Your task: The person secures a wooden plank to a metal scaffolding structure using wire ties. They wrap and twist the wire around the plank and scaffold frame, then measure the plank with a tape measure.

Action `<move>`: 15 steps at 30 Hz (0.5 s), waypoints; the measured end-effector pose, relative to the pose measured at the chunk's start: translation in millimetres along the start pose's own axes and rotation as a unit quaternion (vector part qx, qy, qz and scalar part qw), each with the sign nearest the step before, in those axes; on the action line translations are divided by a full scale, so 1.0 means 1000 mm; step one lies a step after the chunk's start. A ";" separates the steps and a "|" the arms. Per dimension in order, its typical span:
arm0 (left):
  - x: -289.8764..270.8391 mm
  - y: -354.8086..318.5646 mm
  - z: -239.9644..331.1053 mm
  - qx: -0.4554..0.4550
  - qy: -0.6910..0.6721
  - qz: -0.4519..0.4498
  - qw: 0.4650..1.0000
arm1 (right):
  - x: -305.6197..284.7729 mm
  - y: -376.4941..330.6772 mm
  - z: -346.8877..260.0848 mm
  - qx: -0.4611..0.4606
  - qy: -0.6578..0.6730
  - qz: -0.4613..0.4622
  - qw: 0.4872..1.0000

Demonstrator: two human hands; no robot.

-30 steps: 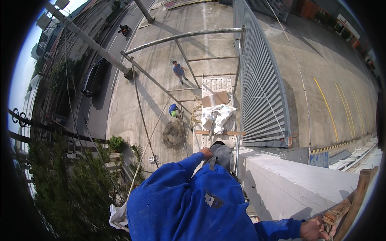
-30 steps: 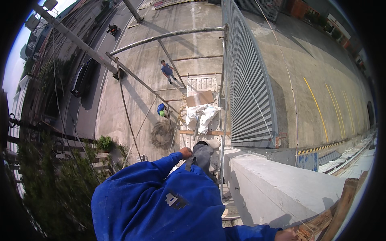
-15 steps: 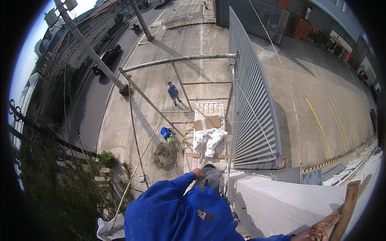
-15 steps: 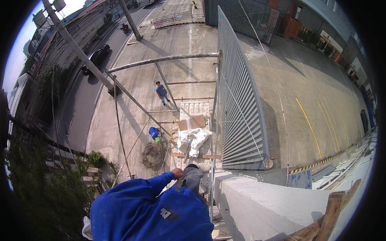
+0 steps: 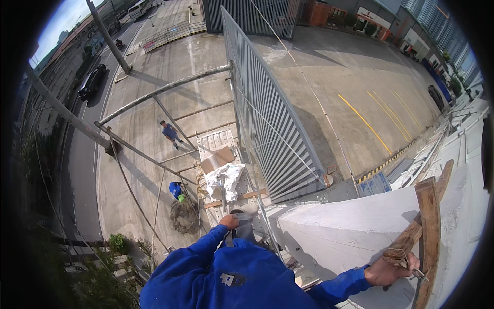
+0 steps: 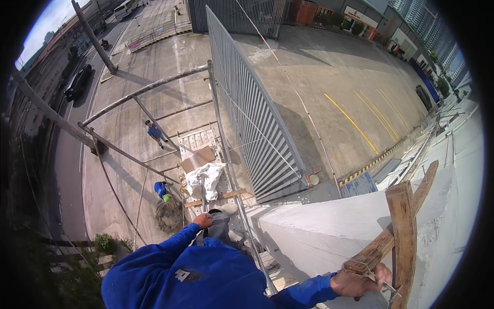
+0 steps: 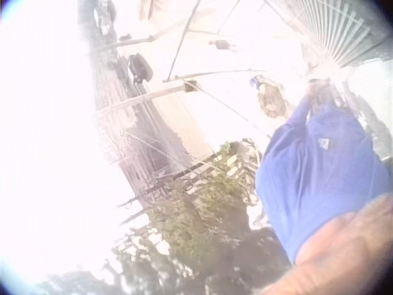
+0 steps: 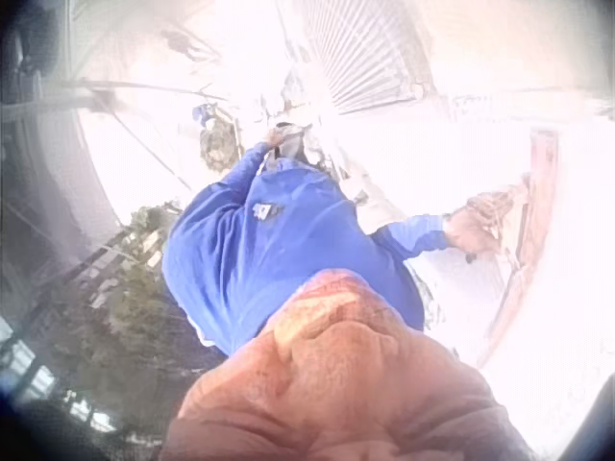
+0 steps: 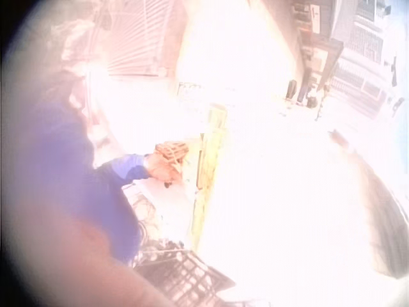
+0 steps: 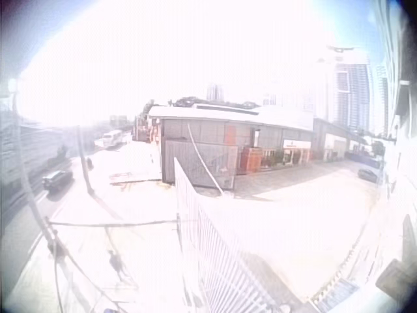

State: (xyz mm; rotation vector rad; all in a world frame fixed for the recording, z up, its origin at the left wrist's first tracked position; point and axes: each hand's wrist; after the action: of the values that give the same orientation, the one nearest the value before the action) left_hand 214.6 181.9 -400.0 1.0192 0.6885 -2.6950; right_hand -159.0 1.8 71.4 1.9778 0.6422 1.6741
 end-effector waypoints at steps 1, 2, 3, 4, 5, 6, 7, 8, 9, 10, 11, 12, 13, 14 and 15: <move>-0.013 0.001 0.014 0.001 -0.020 -0.033 0.999 | 0.003 0.002 0.008 0.034 0.084 0.044 0.995; -0.024 0.007 0.037 0.002 -0.034 -0.079 0.996 | -0.002 0.002 0.010 0.005 0.077 0.050 0.996; -0.037 0.008 0.077 0.066 -0.059 -0.081 0.993 | -0.005 0.001 0.008 -0.029 0.061 0.058 0.996; -0.052 0.017 0.123 0.128 -0.088 -0.076 0.985 | -0.008 -0.002 0.001 -0.042 0.025 0.048 0.998; -0.057 0.026 0.154 0.161 -0.118 -0.111 0.974 | -0.012 -0.005 -0.004 -0.050 -0.006 0.039 0.998; -0.063 0.034 0.185 0.187 -0.149 -0.141 0.961 | -0.011 -0.003 -0.002 -0.038 -0.040 0.028 0.998; -0.077 0.032 0.230 0.202 -0.191 -0.177 0.944 | -0.016 -0.004 -0.002 -0.050 -0.072 0.027 0.996; -0.091 0.024 0.276 0.212 -0.236 -0.210 0.925 | -0.016 -0.004 -0.002 -0.057 -0.101 0.025 0.993; -0.098 0.020 0.306 0.225 -0.293 -0.239 0.898 | -0.014 -0.003 -0.001 -0.058 -0.118 0.028 0.991; -0.105 0.015 0.332 0.234 -0.349 -0.262 0.869 | -0.013 -0.002 0.001 -0.055 -0.130 0.031 0.989; -0.115 0.005 0.362 0.296 -0.353 -0.240 0.855 | -0.012 -0.002 0.002 -0.050 -0.141 0.033 0.988; -0.127 -0.005 0.389 0.356 -0.354 -0.209 0.839 | -0.013 -0.003 0.004 -0.048 -0.140 0.034 0.988; -0.139 -0.013 0.411 0.422 -0.326 -0.165 0.830 | -0.014 -0.003 0.007 -0.041 -0.135 0.034 0.989; -0.147 -0.018 0.429 0.482 -0.300 -0.115 0.815 | -0.014 -0.002 0.010 -0.025 -0.131 0.032 0.991; -0.152 -0.020 0.444 0.533 -0.287 -0.097 0.790 | -0.014 -0.002 0.011 -0.043 -0.101 0.039 0.993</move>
State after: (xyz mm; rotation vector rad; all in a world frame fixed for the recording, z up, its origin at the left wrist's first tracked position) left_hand 64.5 -13.3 -0.4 0.1216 -1.0053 -3.2560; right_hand -150.1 -5.7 57.6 2.0991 0.4160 1.4924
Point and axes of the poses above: each hand's wrist, its own y-axis towards the middle knuckle, its own x-axis out of the palm, z = x × y, and after that the axes turned 4 degrees about x, right-handed
